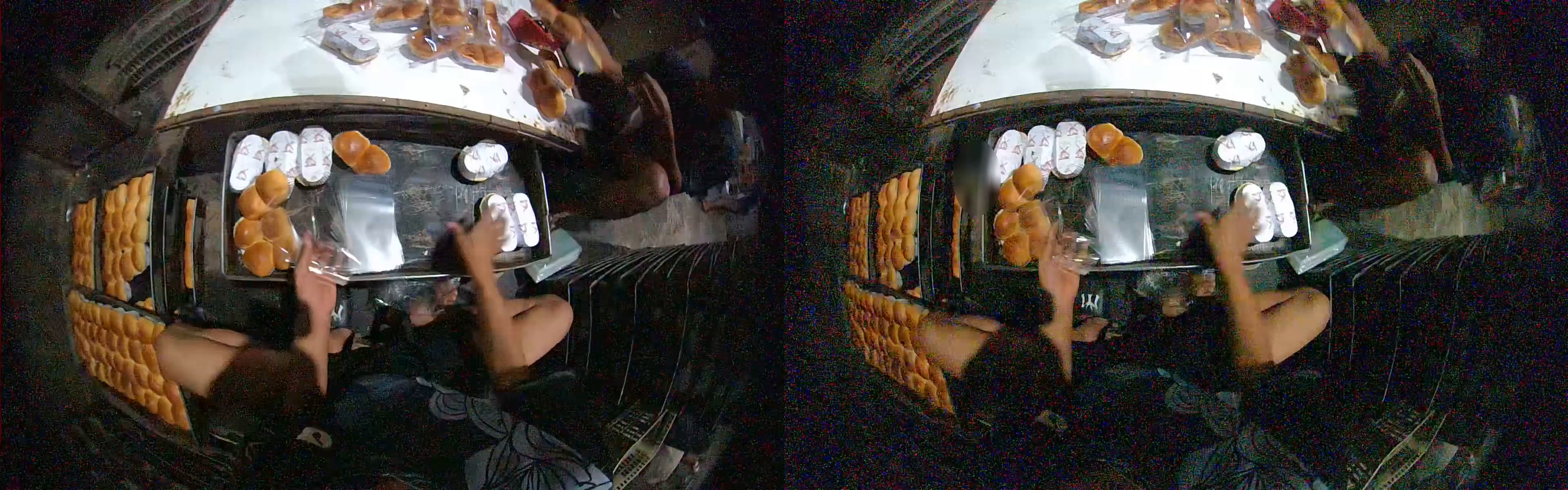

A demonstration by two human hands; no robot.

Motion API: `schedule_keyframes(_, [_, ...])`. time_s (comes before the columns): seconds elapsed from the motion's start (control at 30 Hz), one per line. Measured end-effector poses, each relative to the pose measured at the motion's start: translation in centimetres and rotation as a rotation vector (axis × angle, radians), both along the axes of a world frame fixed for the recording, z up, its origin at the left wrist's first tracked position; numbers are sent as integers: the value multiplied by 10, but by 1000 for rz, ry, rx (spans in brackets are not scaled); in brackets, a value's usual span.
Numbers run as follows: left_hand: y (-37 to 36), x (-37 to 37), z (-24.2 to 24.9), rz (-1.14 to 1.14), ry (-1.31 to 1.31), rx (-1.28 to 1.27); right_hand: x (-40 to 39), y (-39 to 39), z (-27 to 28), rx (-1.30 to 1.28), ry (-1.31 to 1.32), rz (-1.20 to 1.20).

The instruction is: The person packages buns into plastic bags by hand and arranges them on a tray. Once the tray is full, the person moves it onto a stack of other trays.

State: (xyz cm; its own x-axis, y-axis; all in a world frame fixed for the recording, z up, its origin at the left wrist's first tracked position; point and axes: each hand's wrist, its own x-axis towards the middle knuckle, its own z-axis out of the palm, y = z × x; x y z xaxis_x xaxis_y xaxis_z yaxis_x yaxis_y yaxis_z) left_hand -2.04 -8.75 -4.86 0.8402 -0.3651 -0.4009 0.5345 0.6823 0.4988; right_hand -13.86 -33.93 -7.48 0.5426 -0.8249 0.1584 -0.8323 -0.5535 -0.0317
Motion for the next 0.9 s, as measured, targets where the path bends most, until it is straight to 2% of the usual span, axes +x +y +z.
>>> schedule_keyframes(0.03, [0, 0, 11, 15, -6, -5, -14, -35, -20, -8, 130, -22])
schedule_keyframes(0.1, [0, 4, 32, 86, 203, 29, -39, -108, -78, 52, 200, -3])
schedule_keyframes(0.17, [6, 7, 30, 107, 199, 56, -34, -112, -47, 179, 167, -8])
schedule_keyframes(0.23, [8, 7, 35, 108, 202, 1, -31, -136, -26, 457, 189, -61])
schedule_keyframes(0.27, [8, 8, 35, 108, 205, -50, -39, -148, -36, 400, 50, -21])
schedule_keyframes(0.3, [8, 9, 37, 122, 200, -47, -59, -187, -83, 410, -258, 189])
schedule_keyframes(0.43, [6, 17, 47, 107, 224, -110, -58, -161, -38, 1412, -785, -119])
schedule_keyframes(0.5, [6, 20, 52, 89, 212, -233, -55, -132, -22, 1748, -898, -171])
schedule_keyframes(0.57, [5, 28, 62, 84, 233, -309, -45, -92, -8, 1945, -896, -190])
schedule_keyframes(0.63, [3, 30, 69, 81, 257, -375, -33, -42, 1, 2033, -822, -205])
schedule_keyframes(0.67, [0, 31, 72, 110, 261, -402, -40, -26, -46, 1993, -883, -106])
schedule_keyframes(0.7, [-2, 32, 74, 140, 263, -432, -48, -9, -102, 1774, -983, 189])
schedule_keyframes(0.73, [-5, 32, 75, 179, 288, -470, -38, 16, -132, 1769, -1079, -87])
schedule_keyframes(0.77, [-9, 31, 78, 184, 276, -468, -31, 52, -81, 1829, -982, 0])
schedule_keyframes(0.8, [-11, 29, 82, 189, 312, -507, -18, 67, -101, 2123, -1296, -239])
schedule_keyframes(0.83, [-12, 26, 85, 193, 350, -542, -3, 82, 2, 2141, -1203, -9])
schedule_keyframes(0.9, [-15, 18, 84, 161, 292, -500, 10, 93, 69, 1666, -1101, 437])
